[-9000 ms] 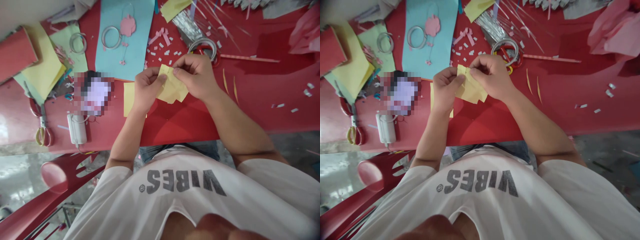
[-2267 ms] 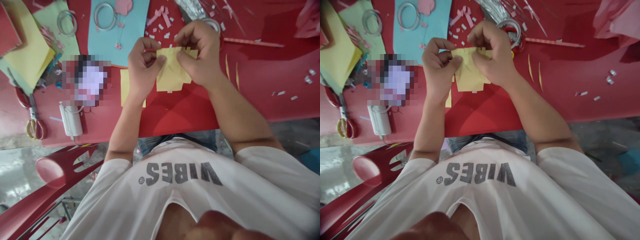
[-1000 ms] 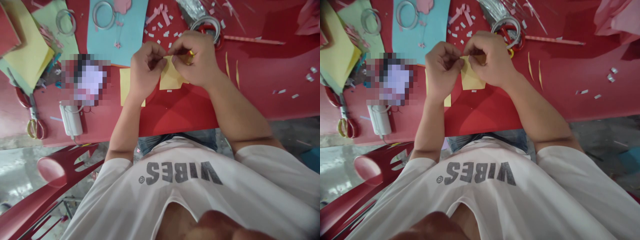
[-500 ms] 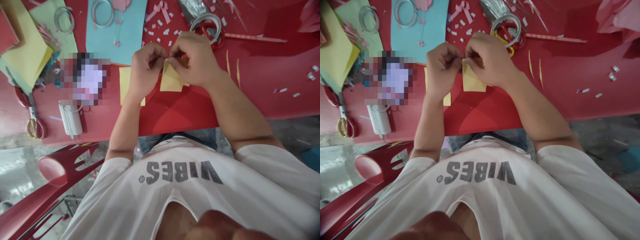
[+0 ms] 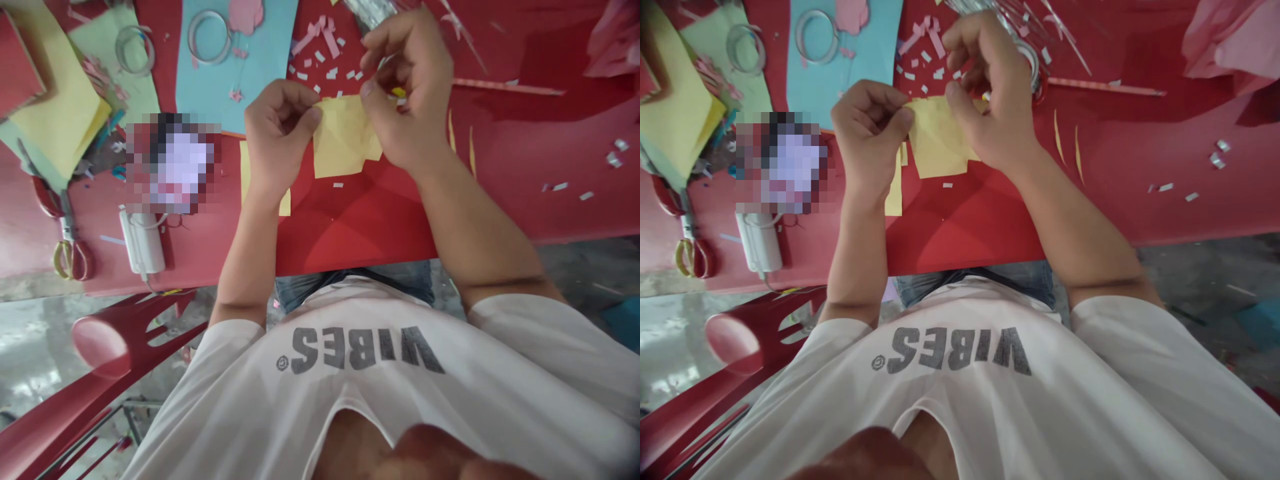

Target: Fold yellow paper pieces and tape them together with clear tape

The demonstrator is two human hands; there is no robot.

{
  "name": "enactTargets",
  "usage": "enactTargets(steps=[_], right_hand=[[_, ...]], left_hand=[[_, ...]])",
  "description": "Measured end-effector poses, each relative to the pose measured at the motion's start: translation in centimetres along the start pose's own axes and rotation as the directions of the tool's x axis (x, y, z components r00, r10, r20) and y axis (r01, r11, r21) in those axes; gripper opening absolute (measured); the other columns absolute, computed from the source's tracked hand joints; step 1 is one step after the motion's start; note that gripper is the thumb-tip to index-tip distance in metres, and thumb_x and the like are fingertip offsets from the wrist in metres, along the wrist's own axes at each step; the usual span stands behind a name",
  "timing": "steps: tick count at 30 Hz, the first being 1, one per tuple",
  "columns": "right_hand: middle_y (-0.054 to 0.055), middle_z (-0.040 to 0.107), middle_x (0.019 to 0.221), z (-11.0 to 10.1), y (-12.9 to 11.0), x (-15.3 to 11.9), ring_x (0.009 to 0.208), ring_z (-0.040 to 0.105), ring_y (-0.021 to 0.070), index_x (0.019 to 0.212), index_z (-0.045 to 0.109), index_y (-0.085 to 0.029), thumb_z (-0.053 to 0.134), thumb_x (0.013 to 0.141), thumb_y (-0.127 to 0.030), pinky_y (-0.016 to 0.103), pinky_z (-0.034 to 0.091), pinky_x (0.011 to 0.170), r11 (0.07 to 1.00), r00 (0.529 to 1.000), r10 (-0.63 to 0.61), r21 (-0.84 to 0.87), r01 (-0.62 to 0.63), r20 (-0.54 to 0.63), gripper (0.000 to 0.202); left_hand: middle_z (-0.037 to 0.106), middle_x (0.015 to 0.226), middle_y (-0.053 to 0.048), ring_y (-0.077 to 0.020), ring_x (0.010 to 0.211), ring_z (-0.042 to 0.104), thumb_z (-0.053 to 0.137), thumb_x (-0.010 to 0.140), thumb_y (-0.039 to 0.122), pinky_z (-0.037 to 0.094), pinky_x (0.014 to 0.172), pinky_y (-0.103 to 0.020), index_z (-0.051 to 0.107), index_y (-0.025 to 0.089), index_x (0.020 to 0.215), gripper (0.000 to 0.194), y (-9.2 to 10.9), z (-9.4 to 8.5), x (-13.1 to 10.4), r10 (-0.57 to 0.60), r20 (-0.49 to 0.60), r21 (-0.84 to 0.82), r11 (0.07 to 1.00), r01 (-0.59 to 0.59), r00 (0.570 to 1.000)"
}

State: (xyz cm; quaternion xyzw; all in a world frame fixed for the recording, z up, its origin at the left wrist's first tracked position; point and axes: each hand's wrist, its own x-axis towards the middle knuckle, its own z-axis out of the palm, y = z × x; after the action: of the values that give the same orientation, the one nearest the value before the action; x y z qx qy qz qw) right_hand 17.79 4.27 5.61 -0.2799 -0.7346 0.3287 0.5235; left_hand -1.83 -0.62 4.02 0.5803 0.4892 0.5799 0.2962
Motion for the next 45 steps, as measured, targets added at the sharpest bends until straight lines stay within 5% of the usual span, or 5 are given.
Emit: enactTargets(steps=[7, 14, 28, 34, 45], right_hand=[[0.000, 0.060, 0.080, 0.8, 3.1, 0.2, 0.064, 0.050, 0.0207, 0.091, 0.064, -0.032, 0.067, 0.073, -0.029, 0.037, 0.038, 0.057, 0.987, 0.992, 0.122, 0.102, -0.126, 0.041, 0.019], [0.001, 0.059, 0.080, 0.5, 1.8, 0.4, 0.065, 0.049, 0.0210, 0.089, 0.066, -0.032, 0.066, 0.068, -0.024, 0.037, 0.038, 0.058, 0.993, 0.995, 0.103, 0.054, -0.104, 0.012, 0.023], [0.000, 0.061, 0.090, 0.5, 1.8, 0.3, 0.073, 0.054, 0.0211, 0.098, 0.067, -0.032, 0.065, 0.069, -0.025, 0.036, 0.042, 0.061, 0.992, 0.995, 0.080, 0.090, -0.085, 0.060, 0.029], [-0.003, 0.063, 0.085, 0.5, 1.4, 0.7, 0.068, 0.053, 0.0189, 0.098, 0.074, -0.032, 0.077, 0.061, -0.014, 0.035, 0.042, 0.062, 0.962, 0.995, 0.055, 0.264, -0.074, 0.080, 0.042], [-0.003, 0.059, 0.080, 0.5, 0.9, 0.6, 0.066, 0.051, 0.0197, 0.095, 0.075, -0.032, 0.074, 0.061, -0.009, 0.036, 0.036, 0.059, 0.969, 0.995, 0.079, 0.228, -0.092, 0.065, 0.041]], left_hand=[[0.062, 0.089, -0.001, -0.0206, 0.070, 0.052, 0.071, 0.090, 0.061, 0.041, 0.058, -0.040, 0.064, 0.040, 0.100, 0.024, 0.1, -0.3, 0.3, 0.033, -0.047, -0.030, 0.999, -0.034, 0.998], [0.061, 0.091, -0.002, -0.0201, 0.075, 0.055, 0.076, 0.082, 0.071, 0.042, 0.061, -0.037, 0.062, 0.035, 0.099, 0.042, 0.2, -0.1, 0.1, 0.053, 0.071, 0.025, 0.998, -0.055, 0.996], [0.060, 0.092, -0.003, -0.0239, 0.075, 0.061, 0.082, 0.078, 0.040, 0.040, 0.058, -0.036, 0.066, 0.038, 0.094, 0.023, 1.3, 0.0, -0.3, 0.014, 0.090, 0.080, 0.997, -0.022, 0.996], [0.062, 0.091, -0.002, -0.0235, 0.075, 0.061, 0.079, 0.079, 0.037, 0.037, 0.056, -0.036, 0.063, 0.036, 0.098, 0.025, 1.2, 0.2, -0.3, 0.054, 0.088, 0.055, 0.997, -0.059, 0.995], [0.058, 0.087, -0.002, -0.0202, 0.067, 0.055, 0.078, 0.082, 0.038, 0.035, 0.055, -0.036, 0.060, 0.034, 0.094, 0.022, 1.1, 0.1, -0.3, 0.022, 0.118, 0.078, 0.996, -0.032, 0.993]])
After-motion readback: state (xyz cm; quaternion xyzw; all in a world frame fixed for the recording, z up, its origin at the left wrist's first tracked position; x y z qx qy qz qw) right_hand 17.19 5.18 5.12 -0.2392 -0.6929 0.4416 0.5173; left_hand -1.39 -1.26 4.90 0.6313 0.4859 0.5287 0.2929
